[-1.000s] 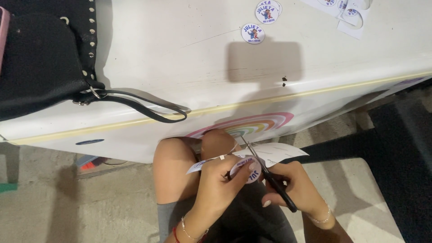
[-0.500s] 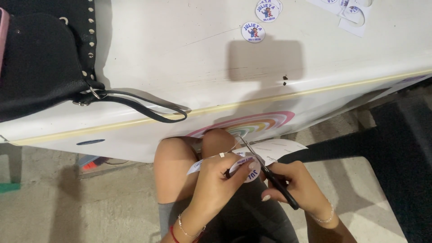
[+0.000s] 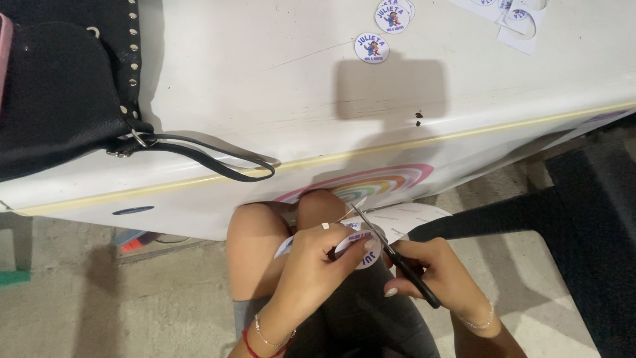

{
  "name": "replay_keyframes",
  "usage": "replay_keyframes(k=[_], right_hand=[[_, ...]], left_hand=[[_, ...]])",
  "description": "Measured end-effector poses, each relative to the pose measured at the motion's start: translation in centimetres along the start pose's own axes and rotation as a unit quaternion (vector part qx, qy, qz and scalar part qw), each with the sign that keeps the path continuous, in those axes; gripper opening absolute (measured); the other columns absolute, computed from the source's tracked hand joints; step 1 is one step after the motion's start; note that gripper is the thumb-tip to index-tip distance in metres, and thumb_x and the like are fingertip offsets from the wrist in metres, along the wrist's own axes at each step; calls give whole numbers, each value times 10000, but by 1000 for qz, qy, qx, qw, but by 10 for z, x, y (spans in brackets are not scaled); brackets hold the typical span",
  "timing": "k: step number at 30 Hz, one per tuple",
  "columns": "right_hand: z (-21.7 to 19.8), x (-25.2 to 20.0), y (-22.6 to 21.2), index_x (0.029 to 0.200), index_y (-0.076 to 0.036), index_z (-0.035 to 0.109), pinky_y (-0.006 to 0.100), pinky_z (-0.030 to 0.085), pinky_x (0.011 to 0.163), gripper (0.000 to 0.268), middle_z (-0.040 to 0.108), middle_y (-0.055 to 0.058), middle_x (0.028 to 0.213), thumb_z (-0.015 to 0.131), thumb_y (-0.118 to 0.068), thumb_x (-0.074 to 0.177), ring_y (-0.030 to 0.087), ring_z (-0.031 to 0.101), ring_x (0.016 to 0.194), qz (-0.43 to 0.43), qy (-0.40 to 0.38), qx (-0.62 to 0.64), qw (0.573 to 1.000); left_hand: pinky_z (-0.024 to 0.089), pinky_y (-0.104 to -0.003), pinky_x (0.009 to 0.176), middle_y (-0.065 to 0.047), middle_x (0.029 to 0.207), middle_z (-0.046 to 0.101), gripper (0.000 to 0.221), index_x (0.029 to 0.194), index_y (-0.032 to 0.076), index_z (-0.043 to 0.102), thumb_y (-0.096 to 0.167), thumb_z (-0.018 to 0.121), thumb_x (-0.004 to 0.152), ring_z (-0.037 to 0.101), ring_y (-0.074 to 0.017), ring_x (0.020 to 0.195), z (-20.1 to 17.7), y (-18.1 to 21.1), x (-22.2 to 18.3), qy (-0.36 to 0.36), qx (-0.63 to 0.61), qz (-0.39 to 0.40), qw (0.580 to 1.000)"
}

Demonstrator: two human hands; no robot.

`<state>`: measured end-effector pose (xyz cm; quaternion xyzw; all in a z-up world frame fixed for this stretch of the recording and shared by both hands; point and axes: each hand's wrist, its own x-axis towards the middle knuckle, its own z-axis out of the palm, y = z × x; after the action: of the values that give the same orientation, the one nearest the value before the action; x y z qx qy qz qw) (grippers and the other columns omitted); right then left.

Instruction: The person cuts circular stickers from a printed sheet using scissors. They rotate the sheet and cut around each circle, placing finished stickers on the white surface.

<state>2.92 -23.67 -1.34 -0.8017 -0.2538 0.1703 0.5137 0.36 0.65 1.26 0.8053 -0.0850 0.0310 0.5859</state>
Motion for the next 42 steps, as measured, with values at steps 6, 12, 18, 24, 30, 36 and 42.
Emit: replay_keyframes(k=[6,12,18,24,30,36,42], right_hand=[[-1,0,1,804,-130,693,236,362,480,446,498,-39,516,852,-546,773,66,393,513,-2,-3,-38,999],[-3,0,0,798,-117,692,231,394,468,469,559,-32,509,846,-559,761,52,457,481,6,-13,-39,999],[-3,-2,4,816,-113,713,237,363,479,430,514,-33,523,902,-492,743,59,409,516,12,-4,-21,1000],[-2,-2,4,822,-65,746,242,384,473,504,584,1,487,952,-493,653,71,430,506,43,1,32,999],[-4,2,-2,829,-56,733,243,311,472,506,531,12,527,955,-483,674,89,381,514,15,-18,40,999],[-4,0,6,780,-40,722,252,365,449,566,589,5,513,879,-579,702,68,448,508,8,-7,37,999],[-5,1,2,791,-62,721,249,362,474,573,559,-4,496,840,-618,720,72,424,515,20,-12,10,1000]], left_hand=[[420,-295,589,33,648,666,214,772,124,722,240,760,948,550,-72,631,-3,2,2,-15,6,-14,1000],[394,-290,590,45,621,620,207,766,136,730,244,765,939,522,-65,627,-3,0,3,-26,10,-52,998],[325,-283,555,81,607,411,424,641,132,545,223,827,945,388,-43,640,3,-4,0,23,-29,-41,999],[319,-277,552,75,624,461,312,700,110,608,145,758,972,400,-60,624,5,-3,-1,13,-47,-17,999],[318,-297,559,60,598,445,386,654,122,546,160,776,962,411,-72,613,5,-2,-3,-2,-15,-29,999],[339,-283,563,57,602,498,337,667,119,600,156,751,965,436,-60,618,2,4,-2,-10,-29,-30,999],[371,-282,559,58,601,570,256,707,114,683,183,767,940,489,-52,607,1,2,0,-18,-3,-48,999]])
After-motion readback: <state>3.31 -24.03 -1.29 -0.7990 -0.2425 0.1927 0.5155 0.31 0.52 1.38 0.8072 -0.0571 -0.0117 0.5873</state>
